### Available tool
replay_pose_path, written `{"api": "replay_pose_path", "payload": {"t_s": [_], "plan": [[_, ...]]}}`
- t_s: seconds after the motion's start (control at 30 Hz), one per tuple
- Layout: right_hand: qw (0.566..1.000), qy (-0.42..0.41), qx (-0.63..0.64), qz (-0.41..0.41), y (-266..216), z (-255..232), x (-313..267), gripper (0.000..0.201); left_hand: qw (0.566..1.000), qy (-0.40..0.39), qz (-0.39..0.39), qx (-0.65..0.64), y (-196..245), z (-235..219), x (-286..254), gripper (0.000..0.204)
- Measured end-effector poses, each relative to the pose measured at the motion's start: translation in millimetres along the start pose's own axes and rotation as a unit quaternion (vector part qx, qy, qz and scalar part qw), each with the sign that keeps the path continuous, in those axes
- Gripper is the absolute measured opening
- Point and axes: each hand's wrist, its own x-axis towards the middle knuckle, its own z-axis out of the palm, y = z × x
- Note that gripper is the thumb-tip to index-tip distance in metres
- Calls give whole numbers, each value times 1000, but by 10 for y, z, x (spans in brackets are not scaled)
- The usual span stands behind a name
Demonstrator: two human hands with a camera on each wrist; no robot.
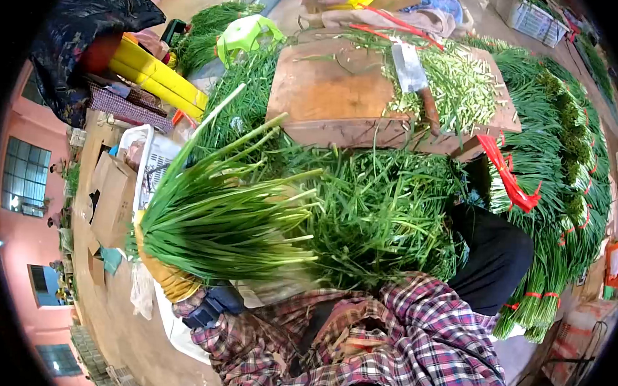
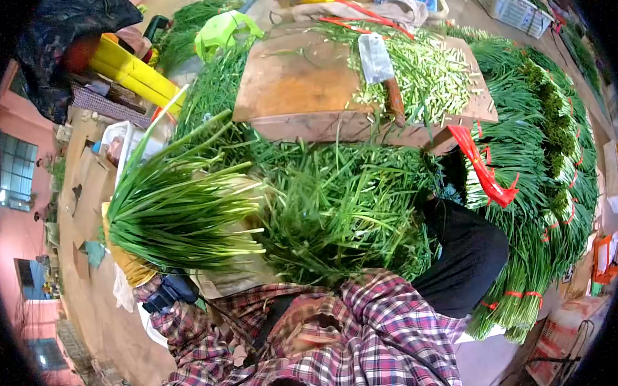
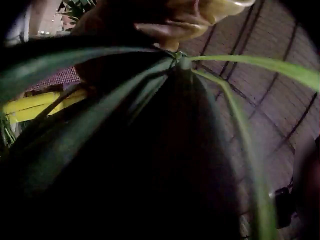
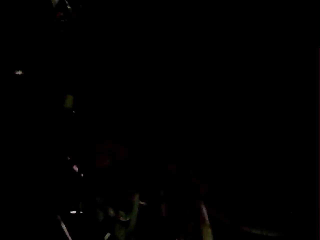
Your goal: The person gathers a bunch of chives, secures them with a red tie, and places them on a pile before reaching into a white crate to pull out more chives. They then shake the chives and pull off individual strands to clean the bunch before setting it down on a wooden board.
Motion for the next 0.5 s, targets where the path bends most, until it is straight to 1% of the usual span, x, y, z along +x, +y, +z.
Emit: {"api": "replay_pose_path", "payload": {"t_s": [0.07,0.1,0.17,0.2,0.23,0.27,0.3,0.33,0.37,0.4,0.43,0.47,0.5], "plan": [[1000,-2,4,4,2,-100,69,32,998,4,33,51,-28,-109,5,36],[1000,-5,6,3,20,-140,45,32,998,-12,34,53,-49,-184,51,34],[1000,-16,9,-9,40,-196,-22,34,999,-31,19,39,-106,-469,186,35],[1000,-22,8,-17,9,-277,-108,34,989,-33,102,102,-177,-382,141,33],[999,-28,2,-22,19,-384,-221,35,989,-30,103,102,-202,-344,107,33],[999,-36,-10,-27,-22,-497,-350,35,954,-35,170,243,-217,-315,71,34],[998,-44,-33,-23,-78,-654,-485,36,895,-40,233,378,-222,-312,55,34],[995,-30,-87,24,-391,-1010,-796,35,995,-36,67,65,-198,-364,90,31],[987,-15,-143,70,-490,-1127,-884,34,995,-35,67,66,-198,-376,93,31],[960,236,-108,-101,340,-726,-618,34,994,-34,73,69,-197,-380,99,28],[963,206,-170,-24,-241,-1249,-974,35,994,-35,79,71,-196,-373,109,26],[959,229,-159,51,-259,-1410,-906,33,974,-18,111,198,-185,-270,100,23],[949,250,-146,124,-253,-1485,-847,31,974,-18,114,197,-217,-226,135,23]]}}
